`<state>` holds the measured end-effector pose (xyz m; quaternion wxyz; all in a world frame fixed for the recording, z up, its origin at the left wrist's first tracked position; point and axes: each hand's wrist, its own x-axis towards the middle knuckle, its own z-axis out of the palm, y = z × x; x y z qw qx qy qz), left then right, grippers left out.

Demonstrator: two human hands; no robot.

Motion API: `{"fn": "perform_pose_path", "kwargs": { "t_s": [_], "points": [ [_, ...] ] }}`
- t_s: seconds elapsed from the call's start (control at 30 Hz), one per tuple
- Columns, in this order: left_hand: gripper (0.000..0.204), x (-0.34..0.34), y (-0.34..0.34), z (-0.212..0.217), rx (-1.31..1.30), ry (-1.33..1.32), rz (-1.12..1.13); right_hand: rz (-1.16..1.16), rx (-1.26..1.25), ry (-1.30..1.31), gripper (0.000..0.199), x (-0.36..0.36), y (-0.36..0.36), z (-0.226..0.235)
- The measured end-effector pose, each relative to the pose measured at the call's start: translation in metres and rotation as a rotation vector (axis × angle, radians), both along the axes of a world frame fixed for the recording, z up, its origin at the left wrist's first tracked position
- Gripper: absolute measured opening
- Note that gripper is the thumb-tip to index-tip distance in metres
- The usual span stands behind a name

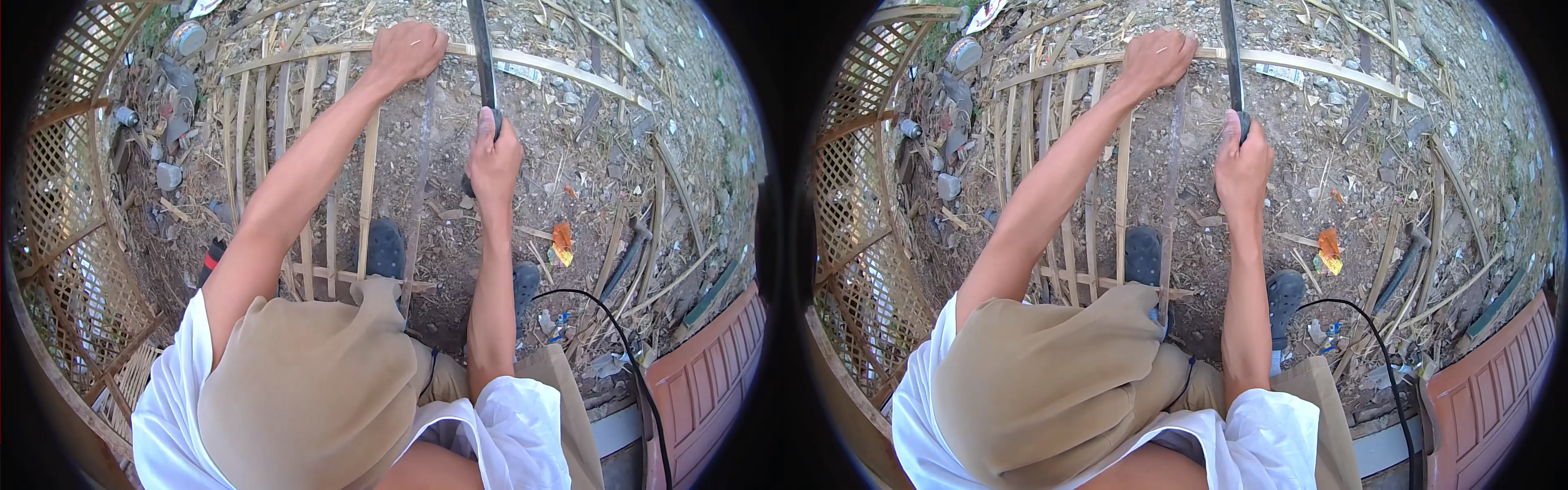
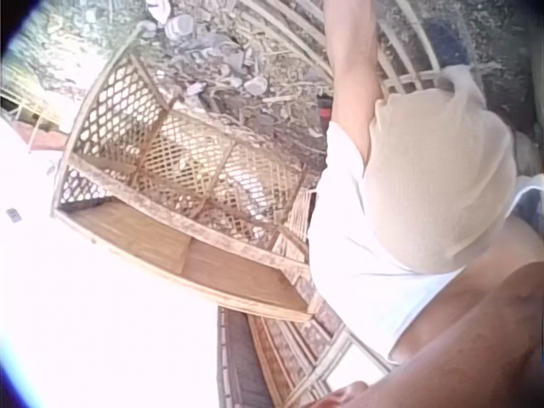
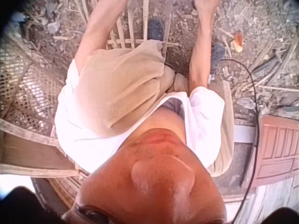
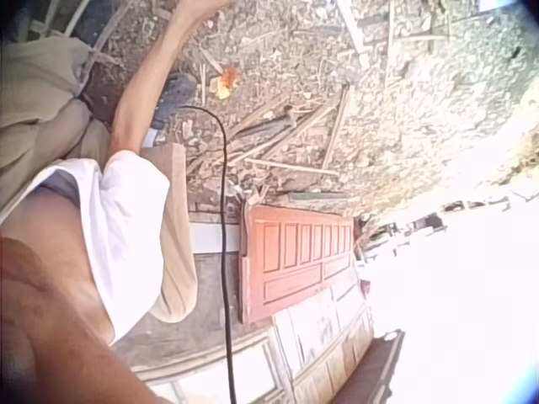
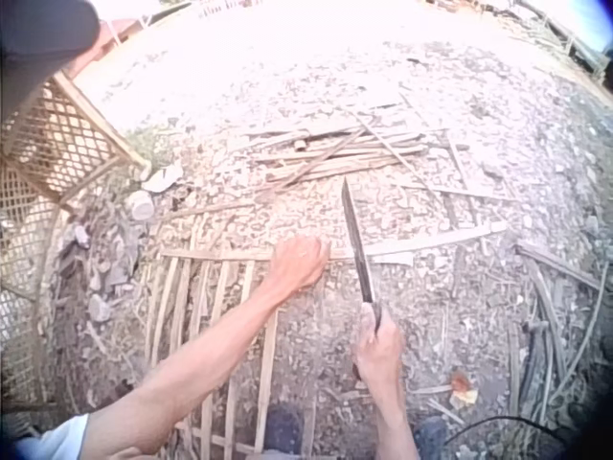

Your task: The person assembles a bamboo lattice by nailing thin strips together with a hammer and then uses a machete to shave and trim the wood edges while sitting on the ground.

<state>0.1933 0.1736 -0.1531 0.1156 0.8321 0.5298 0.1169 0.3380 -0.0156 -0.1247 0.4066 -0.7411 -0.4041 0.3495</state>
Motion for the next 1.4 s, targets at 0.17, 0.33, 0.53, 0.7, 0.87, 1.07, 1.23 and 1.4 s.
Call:
{"fn": "perform_pose_path", "kwargs": {
  "t_s": [0.17, 0.33, 0.53, 0.7, 0.87, 1.07, 1.23, 1.4],
  "points": [
    [0.048, -0.004, -0.003, -0.002, 0.021, 0.007, -0.034, -0.088, 0.038, 0.062, 0.037, -0.006, -0.009, -0.001],
    [0.045, -0.006, 0.001, -0.026, -0.007, 0.007, 0.019, 0.058, -0.086, -0.085, 0.039, 0.007, 0.005, -0.023],
    [0.041, -0.01, 0.005, -0.052, 0.073, -0.001, -0.034, -0.035, -0.064, 0.033, 0.041, -0.001, -0.001, -0.052],
    [0.039, -0.007, -0.001, -0.052, 0.088, 0.008, -0.002, -0.043, -0.003, 0.245, 0.041, 0.004, 0.004, -0.029],
    [0.024, -0.013, -0.005, -0.065, 0.3, 0.097, -0.119, -0.014, -0.173, 0.286, 0.042, -0.01, 0.007, -0.037],
    [0.039, -0.008, 0.0, -0.064, 0.22, -0.055, -0.016, -0.115, -0.039, 0.301, 0.044, -0.013, 0.005, -0.029],
    [0.037, -0.011, 0.002, -0.061, 0.254, 0.018, -0.092, -0.027, -0.149, 0.177, 0.045, -0.007, 0.014, -0.032],
    [0.036, -0.003, 0.0, -0.054, 0.104, 0.007, 0.007, -0.122, -0.066, 0.154, 0.046, -0.02, 0.01, -0.032]
  ]
}}
